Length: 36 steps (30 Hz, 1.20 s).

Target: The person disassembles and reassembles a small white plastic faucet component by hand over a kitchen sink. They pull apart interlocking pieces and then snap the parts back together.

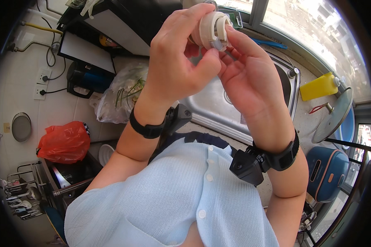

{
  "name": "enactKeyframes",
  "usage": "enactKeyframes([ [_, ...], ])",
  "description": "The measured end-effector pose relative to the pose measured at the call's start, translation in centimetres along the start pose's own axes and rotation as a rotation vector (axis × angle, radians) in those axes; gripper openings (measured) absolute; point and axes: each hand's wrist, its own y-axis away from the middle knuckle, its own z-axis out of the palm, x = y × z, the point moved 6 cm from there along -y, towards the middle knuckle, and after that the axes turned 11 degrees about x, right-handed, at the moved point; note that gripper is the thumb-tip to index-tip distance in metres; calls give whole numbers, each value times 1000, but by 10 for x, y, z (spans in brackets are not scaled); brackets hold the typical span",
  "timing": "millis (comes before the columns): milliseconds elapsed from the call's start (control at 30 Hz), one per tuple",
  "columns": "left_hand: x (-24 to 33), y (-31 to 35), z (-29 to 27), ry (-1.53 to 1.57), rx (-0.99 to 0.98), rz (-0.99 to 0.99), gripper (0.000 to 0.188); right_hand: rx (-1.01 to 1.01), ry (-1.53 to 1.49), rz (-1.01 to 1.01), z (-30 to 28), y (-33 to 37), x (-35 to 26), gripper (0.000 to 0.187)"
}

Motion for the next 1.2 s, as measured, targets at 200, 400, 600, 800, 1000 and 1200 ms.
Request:
enactKeyframes([
  [200,2,-2,0,8,-33,-53,55,6,56,-98,6,4,2,28],
  [400,-12,1,5,10,-97,32,56,-21,101,-160,8,4,3,22],
  [600,-14,3,5,41,-71,63,54,-20,104,-154,6,1,6,19],
  [800,-19,2,2,70,-65,75,52,-30,136,-192,8,1,1,19],
  [1000,-16,4,1,143,-80,-124,53,2,158,-211,9,3,4,19],
  [1200,-15,5,-1,138,-2,-13,51,-43,163,-255,9,8,4,18],
])
